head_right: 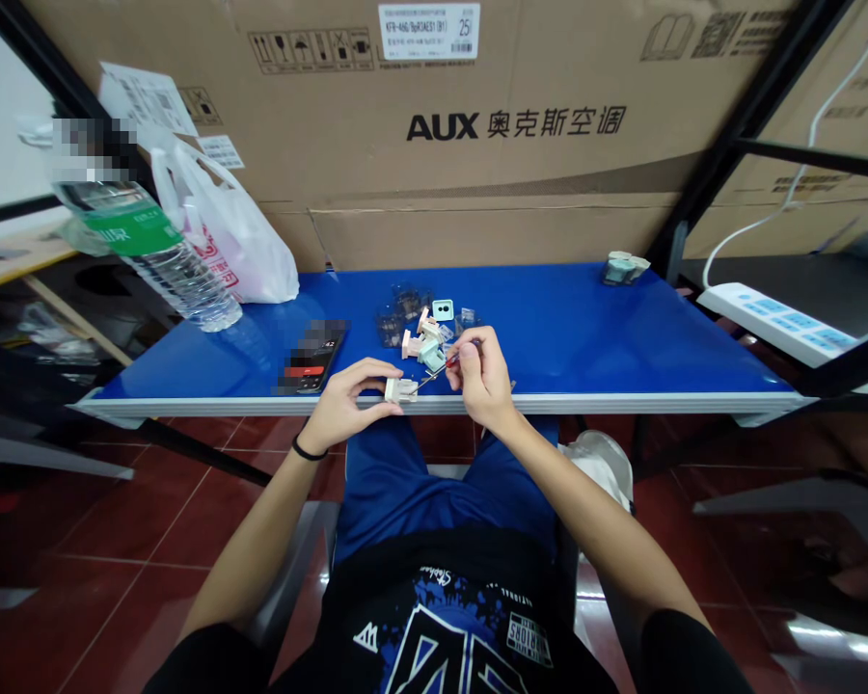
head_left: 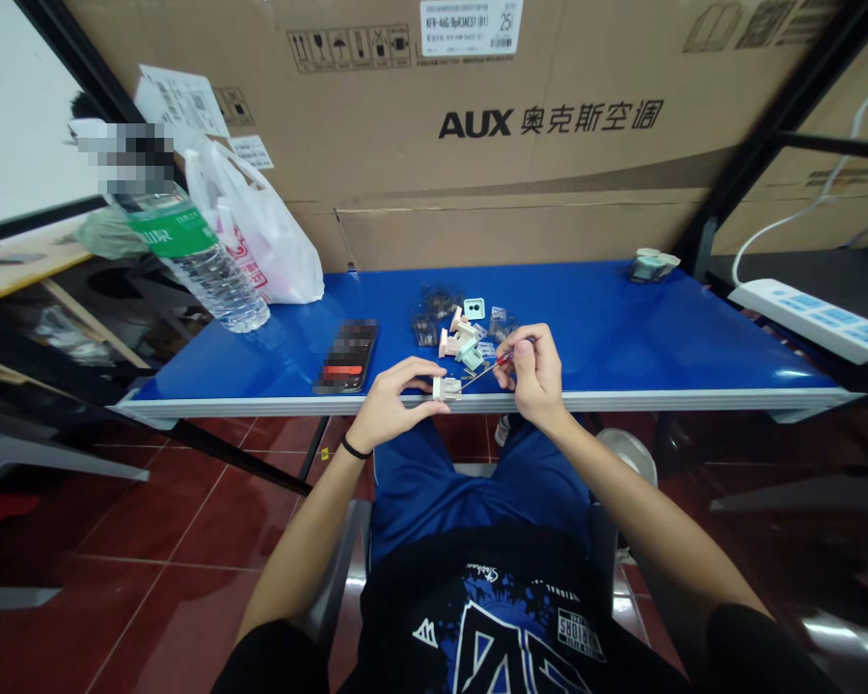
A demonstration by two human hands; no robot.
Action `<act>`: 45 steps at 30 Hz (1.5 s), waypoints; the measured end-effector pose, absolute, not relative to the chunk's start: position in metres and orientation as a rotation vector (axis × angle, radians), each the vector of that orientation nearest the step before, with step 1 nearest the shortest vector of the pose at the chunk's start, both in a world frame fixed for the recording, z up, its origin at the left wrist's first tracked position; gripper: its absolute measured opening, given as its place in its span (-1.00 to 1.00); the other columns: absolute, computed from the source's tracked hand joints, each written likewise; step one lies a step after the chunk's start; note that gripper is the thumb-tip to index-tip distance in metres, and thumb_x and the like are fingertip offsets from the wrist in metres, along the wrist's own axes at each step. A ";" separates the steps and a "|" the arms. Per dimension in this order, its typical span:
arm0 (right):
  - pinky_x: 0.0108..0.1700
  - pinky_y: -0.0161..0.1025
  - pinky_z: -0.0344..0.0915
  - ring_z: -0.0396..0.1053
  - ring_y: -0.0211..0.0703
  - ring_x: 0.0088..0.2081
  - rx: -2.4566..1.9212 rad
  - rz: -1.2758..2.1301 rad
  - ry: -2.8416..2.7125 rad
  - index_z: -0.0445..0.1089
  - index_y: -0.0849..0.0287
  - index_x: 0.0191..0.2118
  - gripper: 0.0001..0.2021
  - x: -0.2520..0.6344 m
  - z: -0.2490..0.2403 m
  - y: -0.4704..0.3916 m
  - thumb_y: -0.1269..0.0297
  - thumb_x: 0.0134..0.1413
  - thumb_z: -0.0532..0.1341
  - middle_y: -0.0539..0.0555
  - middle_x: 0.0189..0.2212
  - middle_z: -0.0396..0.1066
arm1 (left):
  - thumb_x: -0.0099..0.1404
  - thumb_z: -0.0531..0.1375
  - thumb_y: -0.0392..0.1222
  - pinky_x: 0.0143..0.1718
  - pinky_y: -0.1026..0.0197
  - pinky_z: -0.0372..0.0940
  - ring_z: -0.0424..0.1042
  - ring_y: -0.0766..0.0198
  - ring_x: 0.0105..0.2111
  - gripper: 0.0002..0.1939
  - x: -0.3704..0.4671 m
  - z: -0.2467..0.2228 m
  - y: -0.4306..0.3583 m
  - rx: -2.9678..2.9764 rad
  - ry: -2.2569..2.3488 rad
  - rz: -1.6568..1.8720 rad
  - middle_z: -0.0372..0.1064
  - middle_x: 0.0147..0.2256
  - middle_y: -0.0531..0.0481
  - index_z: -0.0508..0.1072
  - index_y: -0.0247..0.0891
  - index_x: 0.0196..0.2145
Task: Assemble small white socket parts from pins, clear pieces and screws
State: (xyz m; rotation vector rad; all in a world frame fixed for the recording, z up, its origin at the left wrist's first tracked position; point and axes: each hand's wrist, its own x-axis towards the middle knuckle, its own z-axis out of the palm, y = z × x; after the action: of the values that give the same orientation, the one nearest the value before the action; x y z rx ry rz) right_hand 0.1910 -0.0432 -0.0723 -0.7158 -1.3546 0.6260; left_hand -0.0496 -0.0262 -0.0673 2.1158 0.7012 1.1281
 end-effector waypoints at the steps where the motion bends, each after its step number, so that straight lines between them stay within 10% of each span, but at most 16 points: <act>1: -0.60 -0.31 0.22 0.29 -0.38 -0.60 -0.720 0.626 -1.356 0.21 0.02 -0.14 -0.72 0.191 -0.072 -0.043 -0.08 0.48 0.07 -0.03 -0.34 0.40 | 0.21 0.50 -0.06 -0.05 0.06 0.60 0.57 0.09 -0.03 -0.55 -0.050 -0.067 -0.026 2.116 0.701 1.132 0.51 -0.01 -0.19 0.59 -0.22 0.02; 45: -0.64 -0.41 0.19 0.39 -0.40 -0.57 -0.503 0.587 -1.389 0.28 0.01 -0.06 -0.87 0.188 -0.075 -0.040 0.11 0.52 0.09 -0.04 -0.30 0.40 | 0.37 0.36 -0.24 -0.18 0.19 0.54 0.55 0.25 -0.18 -0.80 -0.048 -0.061 -0.028 2.267 0.629 1.194 0.47 -0.03 -0.16 0.63 -0.22 -0.05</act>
State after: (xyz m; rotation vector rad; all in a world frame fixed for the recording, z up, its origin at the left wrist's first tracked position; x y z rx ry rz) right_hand 0.1877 -0.0401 -0.0750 -0.5027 -1.3890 0.5868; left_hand -0.0484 -0.0281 -0.0613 2.2668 0.6285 1.1936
